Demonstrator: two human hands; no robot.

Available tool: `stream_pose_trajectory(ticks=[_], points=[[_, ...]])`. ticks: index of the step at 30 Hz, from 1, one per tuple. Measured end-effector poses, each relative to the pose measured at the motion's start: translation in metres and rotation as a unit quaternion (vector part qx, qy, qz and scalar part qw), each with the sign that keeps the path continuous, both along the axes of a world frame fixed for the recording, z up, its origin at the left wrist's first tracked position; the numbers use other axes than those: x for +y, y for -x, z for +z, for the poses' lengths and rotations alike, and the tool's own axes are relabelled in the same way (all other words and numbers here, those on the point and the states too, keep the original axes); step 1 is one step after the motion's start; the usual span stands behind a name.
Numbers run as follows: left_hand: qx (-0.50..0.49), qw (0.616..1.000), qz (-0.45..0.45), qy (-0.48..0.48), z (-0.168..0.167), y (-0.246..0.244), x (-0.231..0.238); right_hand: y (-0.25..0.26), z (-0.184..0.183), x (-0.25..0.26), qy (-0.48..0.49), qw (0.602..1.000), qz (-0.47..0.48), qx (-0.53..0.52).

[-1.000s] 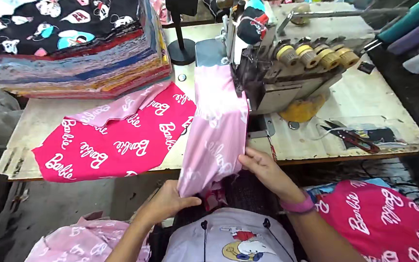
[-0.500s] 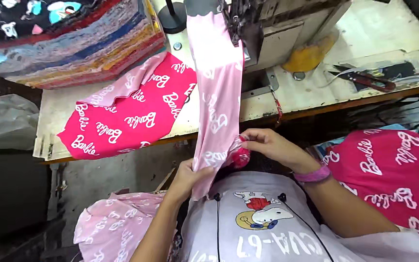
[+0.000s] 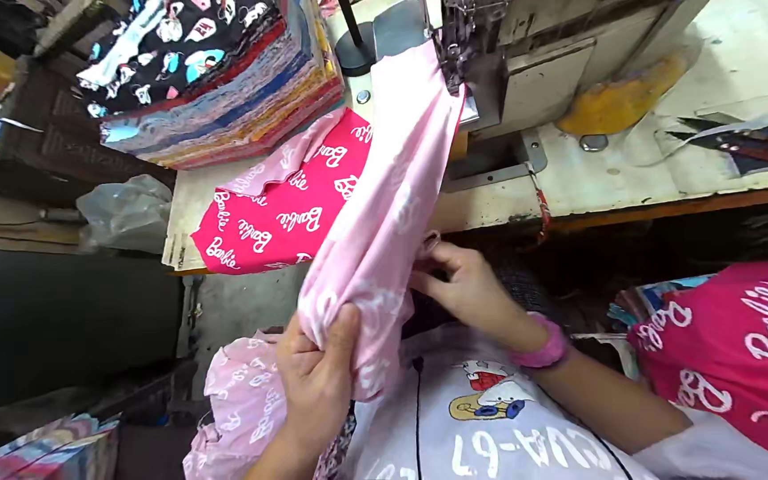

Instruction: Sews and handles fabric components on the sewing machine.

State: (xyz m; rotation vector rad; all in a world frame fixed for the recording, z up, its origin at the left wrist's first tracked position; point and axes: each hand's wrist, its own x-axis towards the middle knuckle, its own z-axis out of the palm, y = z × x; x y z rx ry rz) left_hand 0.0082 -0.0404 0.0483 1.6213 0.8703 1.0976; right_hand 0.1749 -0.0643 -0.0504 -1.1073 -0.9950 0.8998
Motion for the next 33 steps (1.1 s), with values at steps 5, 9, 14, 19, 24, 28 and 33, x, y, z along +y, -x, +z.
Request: stream_pose_trajectory(ticks=[5, 9, 14, 19, 24, 28, 33], points=[[0.053, 0.997, 0.052, -0.037, 0.003, 0.014, 0.011, -0.024, -0.002, -0.005, -0.022, 0.959, 0.139, 0.247], [0.037, 0.997, 0.053, 0.030, 0.010, 0.009, 0.009, -0.059, -0.009, -0.015, 0.060, 0.979, 0.095, 0.170], [-0.048, 0.973, -0.008, 0.225, 0.022, 0.002, -0.003, -0.071, 0.007, -0.005, 0.080, 0.992, 0.095, 0.004], [-0.096, 0.934, -0.044, 0.342, 0.017, 0.002, -0.007, -0.036, 0.016, 0.039, 0.023, 0.924, 0.370, 0.091], [-0.034, 0.961, 0.092, 0.258, 0.007, 0.020, 0.003, -0.062, 0.009, 0.030, 0.056, 0.938, 0.314, 0.138], [-0.015, 0.935, 0.053, 0.351, -0.019, 0.020, 0.011, -0.070, 0.002, 0.003, 0.148, 0.917, 0.355, 0.107], [-0.028, 0.899, -0.007, 0.438, -0.028, 0.024, 0.016, -0.057, -0.001, 0.008, 0.141, 0.914, 0.379, 0.047]])
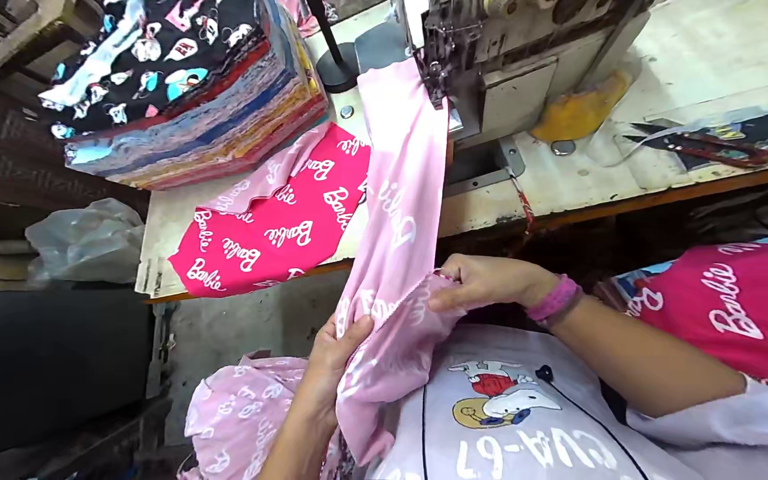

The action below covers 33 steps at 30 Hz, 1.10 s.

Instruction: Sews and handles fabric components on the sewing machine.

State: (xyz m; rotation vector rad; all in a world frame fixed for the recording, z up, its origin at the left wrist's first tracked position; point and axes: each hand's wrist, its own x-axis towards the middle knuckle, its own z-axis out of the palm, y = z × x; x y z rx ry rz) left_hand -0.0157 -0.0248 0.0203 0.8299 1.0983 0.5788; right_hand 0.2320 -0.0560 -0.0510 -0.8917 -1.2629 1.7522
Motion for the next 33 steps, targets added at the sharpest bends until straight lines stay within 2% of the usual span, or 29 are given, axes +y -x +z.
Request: stream_pose_trajectory(ticks=[2, 6, 8, 11, 15, 16, 18, 20, 21, 24, 26, 33], points=[[-0.008, 1.000, 0.001, -0.003, -0.002, 0.006, 0.001, 0.004, 0.001, 0.006, -0.022, 0.997, -0.078, 0.015], [0.023, 0.994, 0.025, -0.101, -0.006, 0.020, 0.008, 0.007, 0.007, 0.006, -0.017, 0.984, -0.170, 0.048], [0.037, 0.984, 0.046, -0.168, -0.014, 0.024, 0.013, 0.013, 0.016, -0.005, -0.045, 0.968, -0.246, -0.003], [0.034, 0.960, 0.047, -0.273, -0.039, 0.027, 0.023, 0.019, 0.029, -0.030, -0.123, 0.924, -0.346, -0.107], [-0.020, 0.985, 0.067, -0.160, -0.051, -0.001, 0.010, 0.025, 0.030, -0.066, -0.103, 0.877, -0.437, -0.172], [-0.024, 0.983, 0.073, -0.166, -0.051, -0.006, 0.004, 0.022, 0.037, -0.075, -0.109, 0.866, -0.448, -0.195], [-0.045, 0.957, 0.098, -0.268, -0.052, -0.007, -0.010, 0.017, 0.053, -0.089, -0.120, 0.860, -0.458, -0.190], [-0.059, 0.917, 0.098, -0.383, -0.058, -0.005, -0.019, 0.017, 0.050, -0.095, -0.084, 0.868, -0.468, -0.146], [-0.062, 0.904, 0.100, -0.410, -0.064, -0.006, -0.022, 0.019, 0.042, -0.096, -0.055, 0.871, -0.473, -0.125], [-0.053, 0.916, 0.150, -0.369, -0.079, -0.018, -0.032, 0.021, 0.021, -0.091, 0.018, 0.869, -0.486, -0.092], [-0.036, 0.923, 0.160, -0.349, -0.084, -0.025, -0.034, 0.016, 0.015, -0.082, 0.035, 0.864, -0.497, -0.076], [-0.086, 0.917, 0.156, -0.356, -0.099, -0.051, 0.003, -0.021, 0.009, -0.039, -0.013, 0.868, -0.492, -0.068]])
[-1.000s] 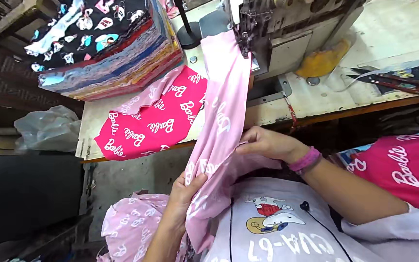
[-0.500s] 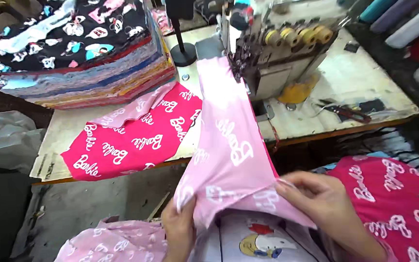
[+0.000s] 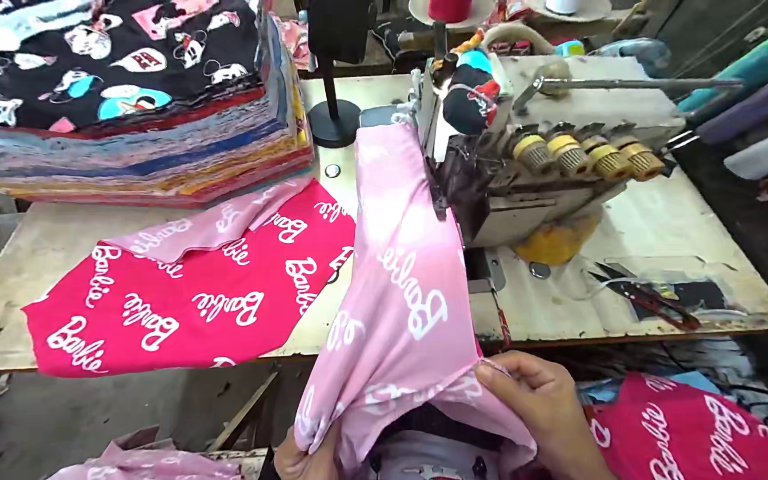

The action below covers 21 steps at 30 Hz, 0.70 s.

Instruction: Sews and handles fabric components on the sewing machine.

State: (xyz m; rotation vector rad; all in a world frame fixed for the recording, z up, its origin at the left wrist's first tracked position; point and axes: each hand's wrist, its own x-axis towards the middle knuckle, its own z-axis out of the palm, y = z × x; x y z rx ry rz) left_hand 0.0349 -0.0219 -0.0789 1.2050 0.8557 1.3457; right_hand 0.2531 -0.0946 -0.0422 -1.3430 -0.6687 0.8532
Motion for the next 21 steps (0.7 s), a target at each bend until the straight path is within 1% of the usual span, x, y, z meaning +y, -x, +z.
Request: stream_pose_trajectory(ticks=[3, 7, 9, 11, 12, 13, 14, 15, 16, 17, 18, 19, 20, 21], points=[[-0.020, 1.000, 0.010, 0.019, 0.005, -0.015, 0.020, -0.014, -0.002, 0.022, -0.018, 1.000, 0.010, -0.012], [-0.038, 0.999, 0.004, 0.015, 0.016, -0.032, 0.053, -0.029, 0.004, 0.052, -0.029, 0.999, 0.011, -0.030], [-0.031, 0.999, 0.008, 0.017, 0.027, -0.038, 0.070, -0.033, 0.013, 0.068, -0.032, 0.999, 0.001, -0.042], [-0.009, 0.999, -0.003, 0.049, 0.044, -0.043, 0.089, -0.037, 0.022, 0.083, -0.027, 0.995, -0.019, -0.092], [0.017, 0.996, -0.028, 0.083, 0.057, -0.044, 0.100, -0.038, 0.026, 0.090, -0.023, 0.991, -0.034, -0.130], [0.057, 0.989, -0.072, 0.117, 0.071, -0.043, 0.113, -0.039, 0.031, 0.097, -0.017, 0.984, -0.047, -0.173], [0.103, 0.977, -0.126, 0.138, 0.085, -0.039, 0.130, -0.040, 0.035, 0.102, -0.009, 0.975, -0.056, -0.216], [0.148, 0.964, -0.172, 0.140, 0.098, -0.034, 0.147, -0.040, 0.039, 0.105, 0.007, 0.965, -0.062, -0.254], [0.182, 0.956, -0.201, 0.115, 0.109, -0.031, 0.167, -0.040, 0.043, 0.108, 0.031, 0.958, -0.067, -0.277], [0.204, 0.955, -0.204, 0.076, 0.121, -0.031, 0.188, -0.041, 0.045, 0.113, 0.055, 0.954, -0.075, -0.286], [0.214, 0.959, -0.182, 0.038, 0.131, -0.035, 0.206, -0.041, 0.047, 0.117, 0.078, 0.953, -0.083, -0.282], [0.201, 0.967, -0.153, 0.013, 0.138, -0.041, 0.221, -0.039, 0.048, 0.118, 0.094, 0.953, -0.089, -0.273], [0.168, 0.977, -0.130, -0.004, 0.138, -0.044, 0.231, -0.034, 0.046, 0.115, 0.096, 0.958, -0.091, -0.254], [0.146, 0.982, -0.121, -0.021, 0.132, -0.042, 0.231, -0.028, 0.043, 0.108, 0.088, 0.967, -0.085, -0.222]])
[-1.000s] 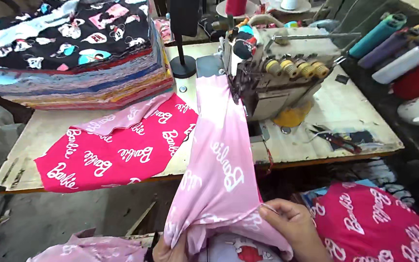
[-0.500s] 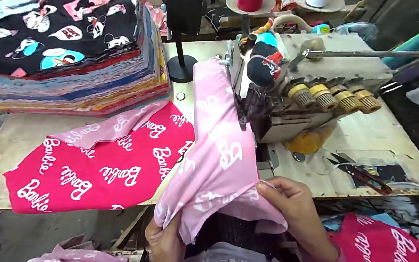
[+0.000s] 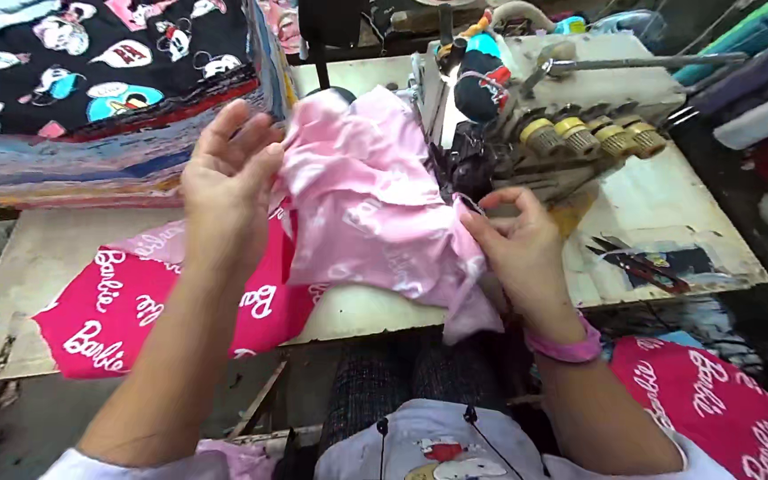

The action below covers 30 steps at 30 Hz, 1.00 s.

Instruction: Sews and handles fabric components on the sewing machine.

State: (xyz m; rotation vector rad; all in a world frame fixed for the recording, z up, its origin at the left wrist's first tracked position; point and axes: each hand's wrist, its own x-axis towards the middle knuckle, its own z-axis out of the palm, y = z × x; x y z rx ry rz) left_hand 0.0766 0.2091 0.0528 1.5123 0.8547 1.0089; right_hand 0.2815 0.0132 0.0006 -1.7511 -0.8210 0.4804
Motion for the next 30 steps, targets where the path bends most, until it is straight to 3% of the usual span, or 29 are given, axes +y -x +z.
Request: stream_pose_trajectory(ticks=[2, 4, 5, 7, 9, 10, 11, 13, 16, 17, 19, 22, 25, 27, 30], points=[[-0.027, 1.000, -0.009, -0.012, -0.029, 0.014, -0.034, 0.011, -0.007, -0.020, -0.028, 0.993, 0.031, 0.112], [-0.095, 0.987, -0.021, 0.128, -0.074, 0.023, -0.100, 0.024, -0.009, -0.041, -0.050, 0.957, 0.067, 0.279], [-0.127, 0.958, -0.052, 0.251, -0.093, 0.020, -0.132, 0.029, -0.008, -0.049, -0.060, 0.926, 0.091, 0.363], [-0.161, 0.860, -0.161, 0.456, -0.113, 0.001, -0.181, 0.034, -0.008, -0.061, -0.073, 0.857, 0.144, 0.490], [-0.225, 0.783, -0.211, 0.540, -0.107, -0.024, -0.198, 0.030, -0.007, -0.067, -0.068, 0.822, 0.196, 0.530], [-0.263, 0.776, -0.186, 0.542, -0.100, -0.031, -0.196, 0.025, -0.004, -0.068, -0.061, 0.821, 0.215, 0.526], [-0.300, 0.787, -0.139, 0.521, -0.091, -0.032, -0.191, 0.017, -0.002, -0.070, -0.045, 0.833, 0.230, 0.501], [-0.309, 0.847, -0.030, 0.432, -0.070, -0.021, -0.180, -0.005, -0.001, -0.074, -0.013, 0.861, 0.253, 0.441], [-0.233, 0.941, 0.001, 0.246, -0.054, -0.001, -0.196, -0.010, -0.018, -0.070, -0.016, 0.866, 0.277, 0.416], [-0.229, 0.950, -0.005, 0.214, -0.054, -0.001, -0.207, -0.006, -0.026, -0.068, -0.022, 0.858, 0.279, 0.431], [-0.253, 0.932, -0.018, 0.259, -0.054, -0.008, -0.225, -0.011, -0.039, -0.071, -0.016, 0.841, 0.289, 0.458], [-0.278, 0.898, -0.034, 0.340, -0.057, -0.013, -0.231, -0.054, -0.027, -0.088, -0.003, 0.868, 0.299, 0.396], [-0.247, 0.959, -0.006, 0.140, -0.076, -0.010, -0.215, -0.056, 0.000, -0.095, -0.007, 0.913, 0.300, 0.275], [-0.241, 0.970, 0.019, 0.024, -0.076, -0.009, -0.188, -0.029, -0.005, -0.084, -0.025, 0.934, 0.269, 0.235], [-0.222, 0.974, 0.014, -0.036, -0.071, -0.009, -0.148, -0.001, -0.026, -0.062, -0.060, 0.945, 0.227, 0.227]])
